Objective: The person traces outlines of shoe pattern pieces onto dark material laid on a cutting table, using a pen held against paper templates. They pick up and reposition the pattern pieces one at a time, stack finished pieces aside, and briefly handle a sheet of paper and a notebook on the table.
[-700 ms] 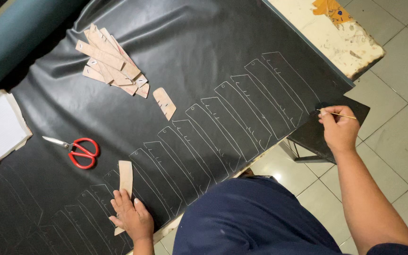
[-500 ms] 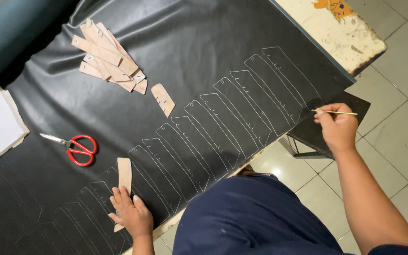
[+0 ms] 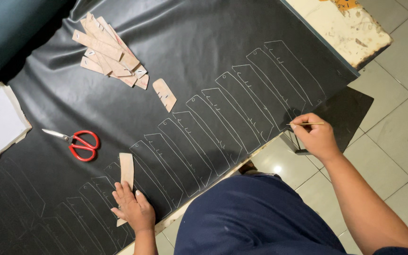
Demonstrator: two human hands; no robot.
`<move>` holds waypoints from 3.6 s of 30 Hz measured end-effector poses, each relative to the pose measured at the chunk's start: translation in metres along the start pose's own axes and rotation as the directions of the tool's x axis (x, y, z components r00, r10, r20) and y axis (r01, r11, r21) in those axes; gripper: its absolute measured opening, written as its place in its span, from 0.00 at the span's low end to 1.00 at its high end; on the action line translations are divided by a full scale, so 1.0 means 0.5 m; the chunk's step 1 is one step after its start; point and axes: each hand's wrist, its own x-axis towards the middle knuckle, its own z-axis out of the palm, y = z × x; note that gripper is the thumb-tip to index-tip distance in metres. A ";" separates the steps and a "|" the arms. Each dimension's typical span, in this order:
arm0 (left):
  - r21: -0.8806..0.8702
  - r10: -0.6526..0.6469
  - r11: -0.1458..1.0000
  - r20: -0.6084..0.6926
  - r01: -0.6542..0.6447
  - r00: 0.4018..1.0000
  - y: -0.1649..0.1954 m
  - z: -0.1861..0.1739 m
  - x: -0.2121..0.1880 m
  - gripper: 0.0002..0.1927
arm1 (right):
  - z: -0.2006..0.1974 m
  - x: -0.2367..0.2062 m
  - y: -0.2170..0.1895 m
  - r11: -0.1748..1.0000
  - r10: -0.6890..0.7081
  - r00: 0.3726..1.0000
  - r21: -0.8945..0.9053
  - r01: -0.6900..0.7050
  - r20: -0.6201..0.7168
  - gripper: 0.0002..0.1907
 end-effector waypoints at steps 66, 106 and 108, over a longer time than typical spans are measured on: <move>-0.209 0.061 0.976 0.028 -0.054 0.998 -0.093 -0.042 0.005 0.30 | 0.305 -0.131 -0.177 0.937 -0.283 0.672 0.046 0.347 0.685 0.05; -0.264 0.090 0.962 0.056 -0.072 0.994 -0.195 -0.102 -0.001 0.28 | 0.569 -0.256 -0.310 0.898 -0.306 0.280 0.178 0.402 0.910 0.08; -0.261 0.065 0.963 -0.035 -0.072 0.997 -0.212 -0.106 -0.023 0.26 | 0.611 -0.274 -0.326 0.839 -0.412 0.193 0.289 0.461 0.890 0.08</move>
